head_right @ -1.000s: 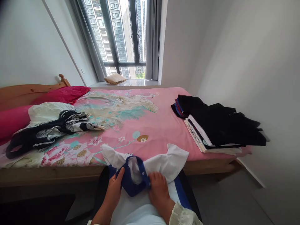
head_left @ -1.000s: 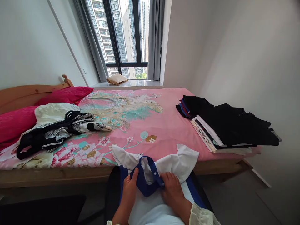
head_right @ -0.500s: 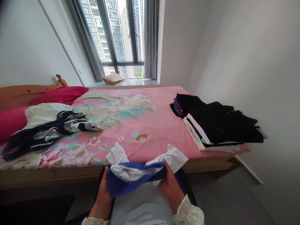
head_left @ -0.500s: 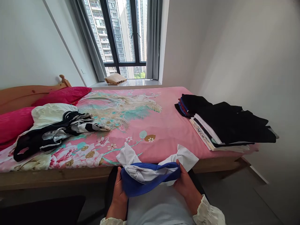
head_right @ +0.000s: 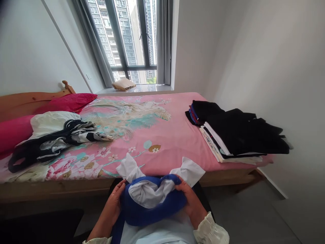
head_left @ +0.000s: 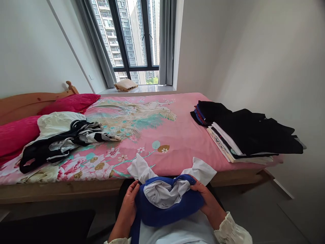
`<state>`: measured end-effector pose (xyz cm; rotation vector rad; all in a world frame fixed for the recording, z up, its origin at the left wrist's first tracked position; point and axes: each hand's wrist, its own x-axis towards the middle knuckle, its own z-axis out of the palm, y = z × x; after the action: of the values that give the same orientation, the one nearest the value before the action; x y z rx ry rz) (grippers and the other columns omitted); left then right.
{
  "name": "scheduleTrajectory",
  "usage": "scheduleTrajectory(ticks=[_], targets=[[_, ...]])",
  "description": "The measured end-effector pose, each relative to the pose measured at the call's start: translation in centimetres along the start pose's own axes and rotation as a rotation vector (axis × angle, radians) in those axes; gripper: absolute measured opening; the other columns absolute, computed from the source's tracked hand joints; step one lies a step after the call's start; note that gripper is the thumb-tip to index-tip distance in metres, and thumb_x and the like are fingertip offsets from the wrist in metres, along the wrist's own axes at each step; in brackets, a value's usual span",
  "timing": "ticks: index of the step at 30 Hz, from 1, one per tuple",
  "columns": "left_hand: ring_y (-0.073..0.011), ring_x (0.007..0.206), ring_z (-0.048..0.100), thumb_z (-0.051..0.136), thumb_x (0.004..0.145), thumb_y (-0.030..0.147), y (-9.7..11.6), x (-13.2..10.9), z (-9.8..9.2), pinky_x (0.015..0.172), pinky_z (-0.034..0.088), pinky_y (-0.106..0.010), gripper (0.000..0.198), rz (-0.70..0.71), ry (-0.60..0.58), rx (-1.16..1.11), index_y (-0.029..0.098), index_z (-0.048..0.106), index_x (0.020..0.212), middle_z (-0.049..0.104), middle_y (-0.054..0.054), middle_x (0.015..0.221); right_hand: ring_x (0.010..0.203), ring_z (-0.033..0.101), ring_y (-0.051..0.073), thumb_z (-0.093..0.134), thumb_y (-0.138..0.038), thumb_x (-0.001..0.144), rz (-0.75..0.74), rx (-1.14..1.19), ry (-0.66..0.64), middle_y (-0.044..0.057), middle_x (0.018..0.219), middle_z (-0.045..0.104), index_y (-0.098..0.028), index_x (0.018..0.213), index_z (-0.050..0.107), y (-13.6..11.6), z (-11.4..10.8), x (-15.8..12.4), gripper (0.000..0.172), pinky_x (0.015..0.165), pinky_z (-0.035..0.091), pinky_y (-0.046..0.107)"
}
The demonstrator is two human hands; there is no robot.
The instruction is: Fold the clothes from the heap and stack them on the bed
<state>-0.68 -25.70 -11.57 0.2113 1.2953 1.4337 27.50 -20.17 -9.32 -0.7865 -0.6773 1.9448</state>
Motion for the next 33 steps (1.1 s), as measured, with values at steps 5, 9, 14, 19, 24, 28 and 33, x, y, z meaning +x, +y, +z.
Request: scheduleTrajectory(ticks=[5,9,14,19,24,28,33], targets=[[-0.0190,0.072,0.066,0.072,0.065,0.047,-0.9,-0.6,0.3,0.065,0.050,-0.028,0.053,0.060,0.059,0.388,0.018,0.059,0.108,0.070,-0.004,0.083,0.084,0.065,0.020,0.061,-0.013,0.058,0.068,0.093,-0.002,0.000,0.090,0.069,-0.024,0.105,0.060,1.2,-1.2,-0.1,0.048,0.081,0.049,0.031],[-0.0196,0.081,0.063,0.070,0.055,0.020,-1.7,-1.7,1.5,0.070,0.048,-0.027,0.055,0.266,0.033,0.554,0.017,0.058,0.109,0.067,-0.005,0.093,0.082,0.064,0.020,0.056,-0.013,0.056,0.081,0.025,0.007,0.001,0.090,0.068,-0.022,0.108,0.058,1.9,-1.7,0.1,0.053,0.079,0.048,0.032],[-0.0172,0.091,0.059,0.053,0.057,0.007,-1.4,-3.7,3.7,0.083,0.045,-0.028,0.074,0.453,-0.136,0.632,0.022,0.043,0.130,0.060,-0.003,0.102,0.090,0.061,0.023,0.051,-0.016,0.060,-0.166,-0.630,0.099,0.005,0.100,0.064,-0.021,0.110,0.055,0.9,0.3,-0.1,0.050,0.080,0.048,0.036],[-0.0200,0.118,0.048,0.050,0.061,0.005,-0.4,-5.6,5.3,0.106,0.032,-0.035,0.085,0.596,-0.333,0.811,0.026,0.030,0.141,0.051,-0.006,0.124,0.120,0.044,0.022,0.047,-0.007,0.070,-0.649,-1.199,-0.317,0.006,0.127,0.051,-0.025,0.127,0.046,-1.0,5.8,-0.7,0.060,0.104,0.034,0.040],[-0.0136,0.096,0.054,0.044,0.059,0.001,-0.6,-5.4,5.9,0.095,0.041,-0.033,0.091,0.674,-0.317,0.839,0.030,0.023,0.143,0.049,-0.004,0.122,0.082,0.055,0.018,0.048,-0.004,0.069,-0.752,-1.533,-0.585,0.004,0.087,0.061,-0.020,0.096,0.064,-1.0,9.0,1.3,0.035,0.078,0.045,0.032],[-0.0126,0.080,0.053,0.048,0.061,0.006,-1.2,-4.4,5.9,0.080,0.046,-0.031,0.079,0.678,-0.133,0.858,0.025,0.034,0.136,0.051,-0.005,0.113,0.079,0.053,0.018,0.051,-0.008,0.076,-0.804,-1.633,-0.533,0.005,0.081,0.058,-0.018,0.086,0.064,-1.9,9.5,2.5,0.019,0.073,0.043,0.030],[-0.0200,0.090,0.056,0.060,0.067,0.021,-1.2,-4.5,6.4,0.085,0.045,-0.035,0.043,0.670,0.021,0.847,0.018,0.053,0.110,0.057,-0.006,0.099,0.087,0.053,0.018,0.048,-0.008,0.081,-0.916,-1.484,-0.366,0.005,0.088,0.058,-0.019,0.091,0.060,-6.2,10.7,2.8,0.019,0.079,0.043,0.033]])
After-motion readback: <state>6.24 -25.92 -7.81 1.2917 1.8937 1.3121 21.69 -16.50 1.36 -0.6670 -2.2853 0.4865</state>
